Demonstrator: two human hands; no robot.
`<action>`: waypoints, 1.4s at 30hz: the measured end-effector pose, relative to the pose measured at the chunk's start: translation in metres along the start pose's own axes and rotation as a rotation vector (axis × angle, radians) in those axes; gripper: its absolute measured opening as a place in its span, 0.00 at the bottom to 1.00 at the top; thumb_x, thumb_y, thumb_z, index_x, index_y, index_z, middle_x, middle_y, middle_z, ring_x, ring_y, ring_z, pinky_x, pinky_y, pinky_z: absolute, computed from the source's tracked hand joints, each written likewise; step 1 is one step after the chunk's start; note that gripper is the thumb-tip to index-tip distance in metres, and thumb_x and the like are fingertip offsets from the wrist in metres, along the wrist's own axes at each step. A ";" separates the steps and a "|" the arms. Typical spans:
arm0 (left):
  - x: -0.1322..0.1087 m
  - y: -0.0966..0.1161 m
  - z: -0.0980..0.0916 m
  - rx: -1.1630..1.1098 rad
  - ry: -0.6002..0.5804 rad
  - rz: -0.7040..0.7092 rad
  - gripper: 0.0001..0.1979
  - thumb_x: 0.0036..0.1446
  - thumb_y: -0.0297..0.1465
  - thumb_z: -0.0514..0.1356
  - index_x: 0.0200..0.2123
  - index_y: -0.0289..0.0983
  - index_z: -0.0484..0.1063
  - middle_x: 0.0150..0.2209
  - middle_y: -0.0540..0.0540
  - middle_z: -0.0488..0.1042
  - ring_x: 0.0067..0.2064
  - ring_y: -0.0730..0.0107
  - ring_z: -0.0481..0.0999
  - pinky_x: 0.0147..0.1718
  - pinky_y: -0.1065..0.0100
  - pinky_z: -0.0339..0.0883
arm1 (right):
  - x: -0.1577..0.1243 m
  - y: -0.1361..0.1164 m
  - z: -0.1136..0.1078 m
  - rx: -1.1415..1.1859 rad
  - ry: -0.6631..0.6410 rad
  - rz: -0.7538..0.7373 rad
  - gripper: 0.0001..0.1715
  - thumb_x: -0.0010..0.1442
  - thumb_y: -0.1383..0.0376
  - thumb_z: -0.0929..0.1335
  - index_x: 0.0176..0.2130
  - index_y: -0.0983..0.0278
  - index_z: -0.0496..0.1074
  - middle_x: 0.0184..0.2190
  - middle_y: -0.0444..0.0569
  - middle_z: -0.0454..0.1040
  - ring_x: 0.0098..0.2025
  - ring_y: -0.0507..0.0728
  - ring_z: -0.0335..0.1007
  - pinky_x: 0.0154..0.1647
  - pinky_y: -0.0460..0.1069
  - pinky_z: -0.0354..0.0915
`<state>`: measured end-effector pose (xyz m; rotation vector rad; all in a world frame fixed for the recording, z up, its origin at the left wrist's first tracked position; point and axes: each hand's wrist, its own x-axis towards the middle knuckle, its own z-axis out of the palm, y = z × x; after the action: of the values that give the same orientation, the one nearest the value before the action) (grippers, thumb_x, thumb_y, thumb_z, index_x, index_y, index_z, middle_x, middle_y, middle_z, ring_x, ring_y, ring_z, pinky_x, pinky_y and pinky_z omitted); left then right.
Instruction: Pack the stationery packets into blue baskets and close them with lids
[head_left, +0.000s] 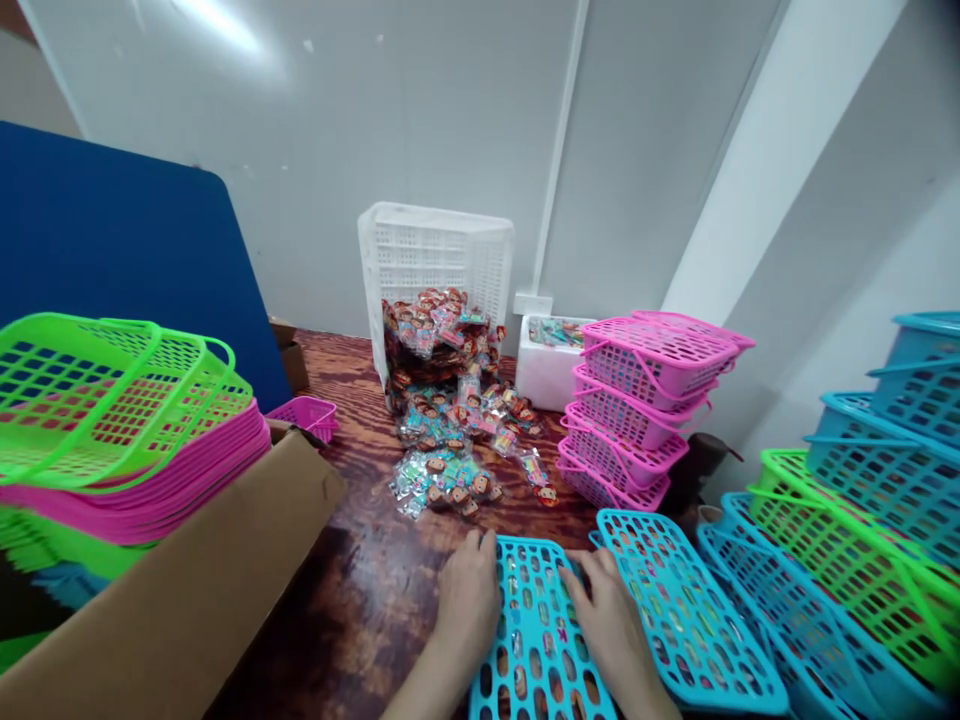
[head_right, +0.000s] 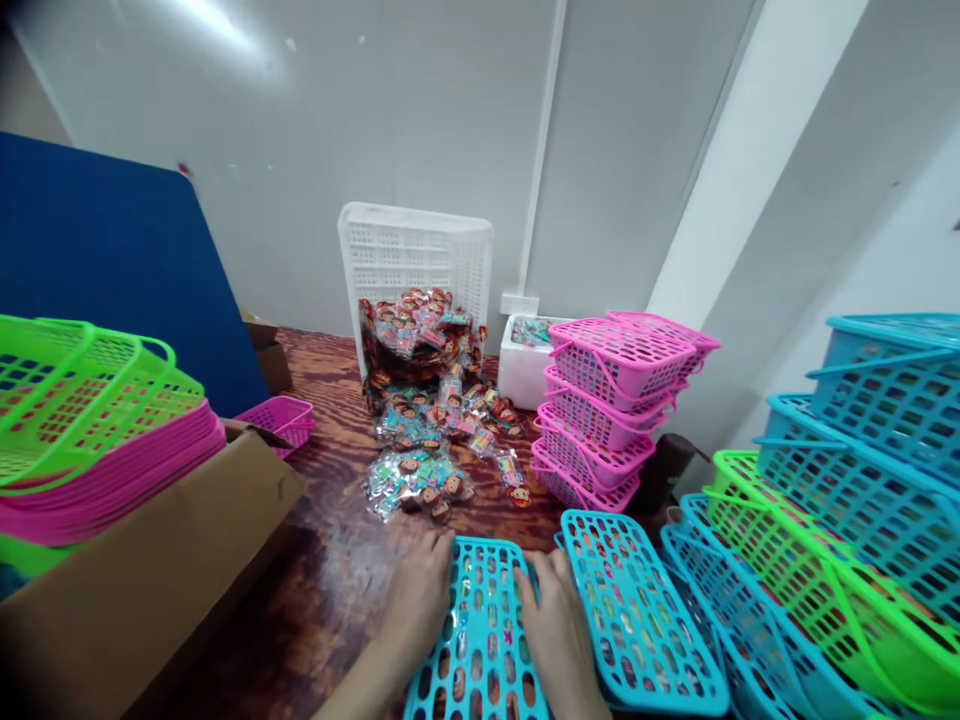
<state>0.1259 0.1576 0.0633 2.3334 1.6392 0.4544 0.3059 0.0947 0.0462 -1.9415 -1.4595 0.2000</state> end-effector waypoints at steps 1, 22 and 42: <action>0.003 0.002 -0.001 0.012 0.007 -0.004 0.20 0.61 0.18 0.48 0.49 0.36 0.73 0.46 0.40 0.75 0.46 0.59 0.76 0.43 0.65 0.67 | 0.003 0.000 0.000 -0.026 0.008 -0.004 0.16 0.64 0.58 0.60 0.40 0.60 0.73 0.41 0.50 0.71 0.42 0.58 0.73 0.45 0.50 0.67; 0.013 -0.006 0.026 -0.295 0.087 0.030 0.17 0.66 0.25 0.48 0.50 0.40 0.74 0.47 0.44 0.77 0.50 0.61 0.76 0.47 0.65 0.67 | 0.004 0.018 0.005 0.238 -0.051 0.072 0.24 0.64 0.60 0.57 0.51 0.65 0.72 0.51 0.55 0.76 0.53 0.60 0.72 0.55 0.55 0.65; -0.002 0.008 -0.004 0.005 -0.005 0.516 0.14 0.66 0.28 0.50 0.47 0.36 0.74 0.51 0.37 0.72 0.55 0.54 0.66 0.55 0.53 0.60 | -0.015 -0.006 -0.001 -0.127 -0.074 -0.091 0.27 0.68 0.58 0.59 0.62 0.66 0.65 0.62 0.59 0.64 0.62 0.65 0.63 0.61 0.58 0.61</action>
<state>0.1304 0.1536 0.0697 2.7466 1.0157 0.5381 0.2958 0.0815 0.0462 -1.9809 -1.6412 0.1418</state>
